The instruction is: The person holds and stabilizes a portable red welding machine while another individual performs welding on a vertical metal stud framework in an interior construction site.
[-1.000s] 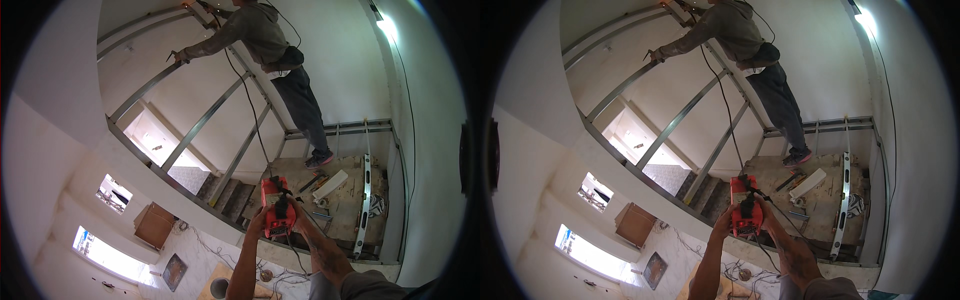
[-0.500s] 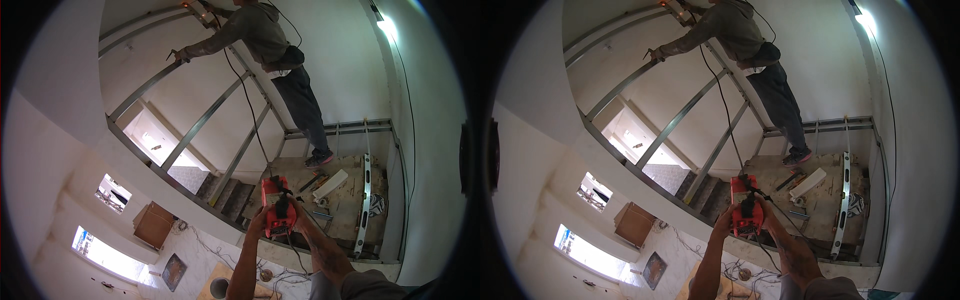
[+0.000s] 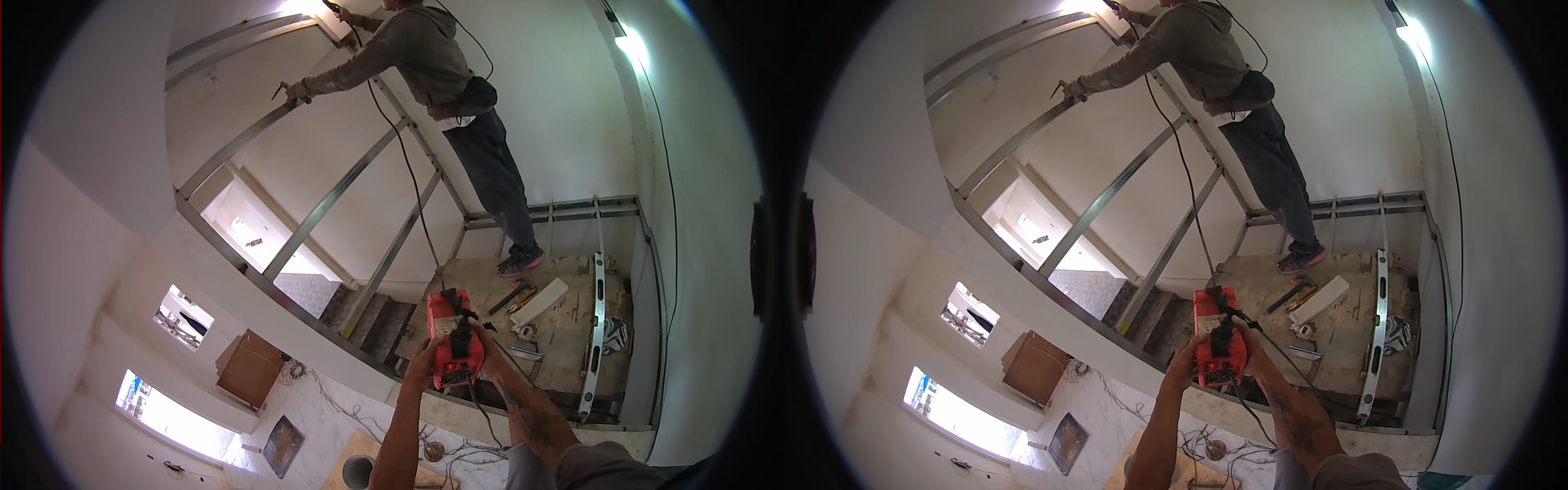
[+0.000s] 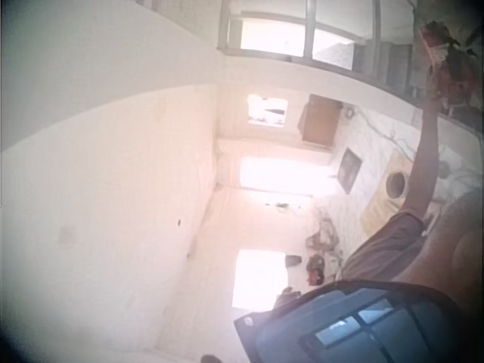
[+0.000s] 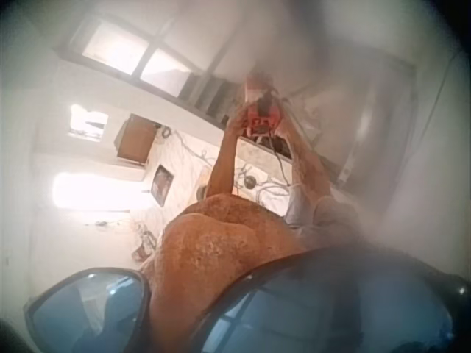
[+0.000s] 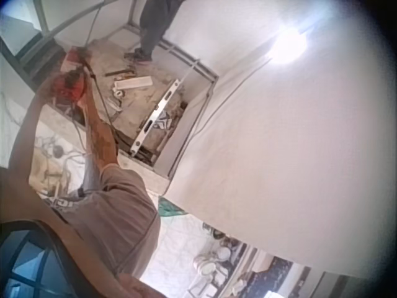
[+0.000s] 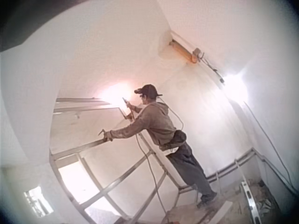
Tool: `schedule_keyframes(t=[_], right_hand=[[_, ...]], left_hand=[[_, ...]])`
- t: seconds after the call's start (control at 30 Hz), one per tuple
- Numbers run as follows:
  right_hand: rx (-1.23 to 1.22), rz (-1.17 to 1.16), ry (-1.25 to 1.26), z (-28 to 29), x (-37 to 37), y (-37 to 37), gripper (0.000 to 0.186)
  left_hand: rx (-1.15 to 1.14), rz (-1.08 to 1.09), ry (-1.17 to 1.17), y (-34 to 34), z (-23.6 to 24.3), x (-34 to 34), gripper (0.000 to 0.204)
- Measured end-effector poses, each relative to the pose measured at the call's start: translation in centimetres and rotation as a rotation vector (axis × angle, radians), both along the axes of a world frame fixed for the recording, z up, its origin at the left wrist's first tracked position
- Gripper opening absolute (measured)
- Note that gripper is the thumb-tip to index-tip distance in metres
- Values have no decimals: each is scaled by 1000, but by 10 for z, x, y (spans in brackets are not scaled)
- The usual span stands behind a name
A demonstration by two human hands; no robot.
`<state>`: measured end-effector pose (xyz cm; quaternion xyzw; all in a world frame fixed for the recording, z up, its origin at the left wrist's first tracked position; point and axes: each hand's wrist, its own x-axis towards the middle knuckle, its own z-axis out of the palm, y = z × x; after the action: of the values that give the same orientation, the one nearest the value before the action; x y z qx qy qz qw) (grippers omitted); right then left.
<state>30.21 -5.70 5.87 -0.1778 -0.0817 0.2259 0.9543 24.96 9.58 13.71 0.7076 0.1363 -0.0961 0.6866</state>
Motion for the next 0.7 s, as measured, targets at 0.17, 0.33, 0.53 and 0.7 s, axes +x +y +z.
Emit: schedule_keyframes(t=[0.17, 0.33, 0.53, 0.7], right_hand=[[-26, 57, 23, 3, 1, 0, 54], [-8, 12, 40, 3, -1, -1, 55], [7, -1, 18, 5, 0, -3, 56], [2, 7, 27, 1, 1, -1, 55]], left_hand=[[19, 15, 3, 0, 2, 0, 72], [9, 10, 3, -2, 3, 0, 73], [4, 8, -15, -1, 0, 2, 67], [-13, 42, -3, 2, -5, 3, 64]])
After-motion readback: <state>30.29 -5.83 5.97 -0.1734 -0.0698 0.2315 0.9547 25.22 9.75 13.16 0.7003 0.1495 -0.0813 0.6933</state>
